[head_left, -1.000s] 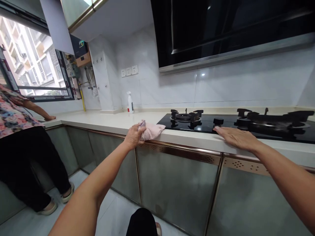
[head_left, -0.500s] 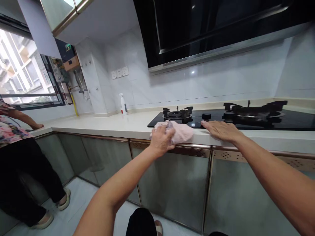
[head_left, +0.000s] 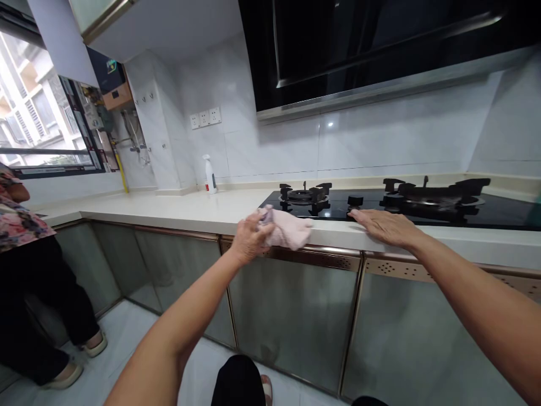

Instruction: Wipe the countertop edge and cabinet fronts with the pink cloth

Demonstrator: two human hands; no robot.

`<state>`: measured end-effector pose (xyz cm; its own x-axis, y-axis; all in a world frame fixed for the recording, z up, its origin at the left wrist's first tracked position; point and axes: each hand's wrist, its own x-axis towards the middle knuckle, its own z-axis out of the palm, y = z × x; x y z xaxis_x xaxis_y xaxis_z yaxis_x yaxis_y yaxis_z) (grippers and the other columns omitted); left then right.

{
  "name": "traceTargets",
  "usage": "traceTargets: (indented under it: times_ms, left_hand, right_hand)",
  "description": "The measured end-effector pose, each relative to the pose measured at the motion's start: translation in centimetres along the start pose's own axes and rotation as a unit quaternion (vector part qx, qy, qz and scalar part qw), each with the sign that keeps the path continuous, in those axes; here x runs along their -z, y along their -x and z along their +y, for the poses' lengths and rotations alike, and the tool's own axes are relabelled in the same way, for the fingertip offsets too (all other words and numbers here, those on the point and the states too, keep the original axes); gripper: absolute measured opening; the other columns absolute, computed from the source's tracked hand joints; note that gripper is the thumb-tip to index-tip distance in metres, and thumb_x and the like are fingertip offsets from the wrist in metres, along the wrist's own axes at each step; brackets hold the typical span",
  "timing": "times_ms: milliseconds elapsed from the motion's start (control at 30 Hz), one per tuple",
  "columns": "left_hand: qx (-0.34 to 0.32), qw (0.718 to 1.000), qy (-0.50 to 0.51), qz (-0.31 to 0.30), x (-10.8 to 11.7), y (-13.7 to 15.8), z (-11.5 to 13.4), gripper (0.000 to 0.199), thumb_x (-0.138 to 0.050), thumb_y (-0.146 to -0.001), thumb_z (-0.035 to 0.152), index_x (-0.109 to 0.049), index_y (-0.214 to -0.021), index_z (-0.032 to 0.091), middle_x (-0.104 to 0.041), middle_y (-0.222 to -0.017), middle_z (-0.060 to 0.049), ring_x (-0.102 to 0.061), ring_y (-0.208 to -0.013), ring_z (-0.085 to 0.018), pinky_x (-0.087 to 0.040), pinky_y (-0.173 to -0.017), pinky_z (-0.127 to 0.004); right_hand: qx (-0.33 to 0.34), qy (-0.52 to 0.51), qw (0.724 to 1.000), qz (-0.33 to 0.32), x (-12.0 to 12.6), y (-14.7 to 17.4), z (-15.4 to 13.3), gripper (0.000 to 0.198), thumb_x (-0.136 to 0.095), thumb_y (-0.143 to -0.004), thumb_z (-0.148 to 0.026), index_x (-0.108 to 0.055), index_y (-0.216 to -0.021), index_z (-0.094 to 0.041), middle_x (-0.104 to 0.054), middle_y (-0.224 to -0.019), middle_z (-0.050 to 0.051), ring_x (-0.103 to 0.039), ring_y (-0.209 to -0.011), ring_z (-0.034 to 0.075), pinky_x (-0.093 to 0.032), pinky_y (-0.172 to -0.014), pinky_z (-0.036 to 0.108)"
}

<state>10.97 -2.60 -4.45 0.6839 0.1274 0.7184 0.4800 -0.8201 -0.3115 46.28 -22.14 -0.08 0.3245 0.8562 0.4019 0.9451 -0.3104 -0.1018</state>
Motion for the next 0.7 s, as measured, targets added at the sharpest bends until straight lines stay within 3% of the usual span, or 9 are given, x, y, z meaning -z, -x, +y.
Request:
traceTargets:
  times_ms: [100,200,367,533,700]
  left_hand:
    - [0.091,0.995,-0.037,-0.035,1.6,3.3,-5.6,0.077,-0.088,-0.064,0.027,-0.056,-0.134,0.029,-0.041,-0.152,-0.015,-0.041,-0.143,-0.035,-0.037,-0.117,-0.052]
    - [0.150,0.985,-0.063,-0.052,3.2,5.3,-9.5,0.079,-0.086,-0.062,0.021,-0.054,-0.135,0.027,-0.043,-0.150,-0.015,-0.042,-0.142,-0.035,-0.039,-0.117,-0.051]
    - [0.204,0.974,-0.084,-0.049,4.2,6.1,-11.6,0.080,-0.085,-0.061,0.024,-0.053,-0.134,0.024,-0.045,-0.147,-0.014,-0.044,-0.139,-0.036,-0.040,-0.116,-0.051]
    - [0.207,0.972,-0.107,-0.041,4.4,4.6,-7.8,0.075,-0.083,-0.067,0.032,-0.054,-0.135,0.018,-0.044,-0.146,-0.020,-0.042,-0.138,-0.040,-0.040,-0.113,-0.053]
    - [0.112,0.989,-0.075,-0.055,3.7,-1.1,1.1,0.071,-0.081,-0.072,0.050,-0.057,-0.134,0.025,-0.053,-0.141,-0.015,-0.051,-0.124,-0.035,-0.044,-0.103,-0.048]
  right_hand:
    - [-0.019,-0.020,0.999,-0.028,0.0,0.1,-0.4,0.074,-0.014,-0.100,-0.058,-0.052,-0.151,-0.020,-0.047,-0.157,0.009,-0.039,-0.148,0.029,-0.031,-0.121,0.051]
    - [-0.033,-0.020,0.999,-0.025,0.3,0.3,-0.9,0.077,-0.012,-0.099,-0.062,-0.053,-0.150,-0.022,-0.047,-0.158,0.009,-0.038,-0.149,0.030,-0.030,-0.121,0.053]
    - [-0.026,-0.033,0.999,-0.007,0.9,0.6,-1.5,0.076,-0.013,-0.096,-0.068,-0.061,-0.142,-0.031,-0.053,-0.153,0.005,-0.046,-0.143,0.036,-0.036,-0.116,0.058]
    - [-0.028,-0.056,0.998,0.010,0.9,0.2,-1.8,0.075,-0.012,-0.093,-0.074,-0.067,-0.131,-0.039,-0.060,-0.145,0.004,-0.054,-0.132,0.041,-0.039,-0.110,0.066]
    - [-0.035,-0.063,0.997,0.008,0.7,-0.1,-1.5,0.077,-0.010,-0.093,-0.075,-0.060,-0.140,-0.040,-0.058,-0.148,0.004,-0.052,-0.134,0.041,-0.039,-0.110,0.067]
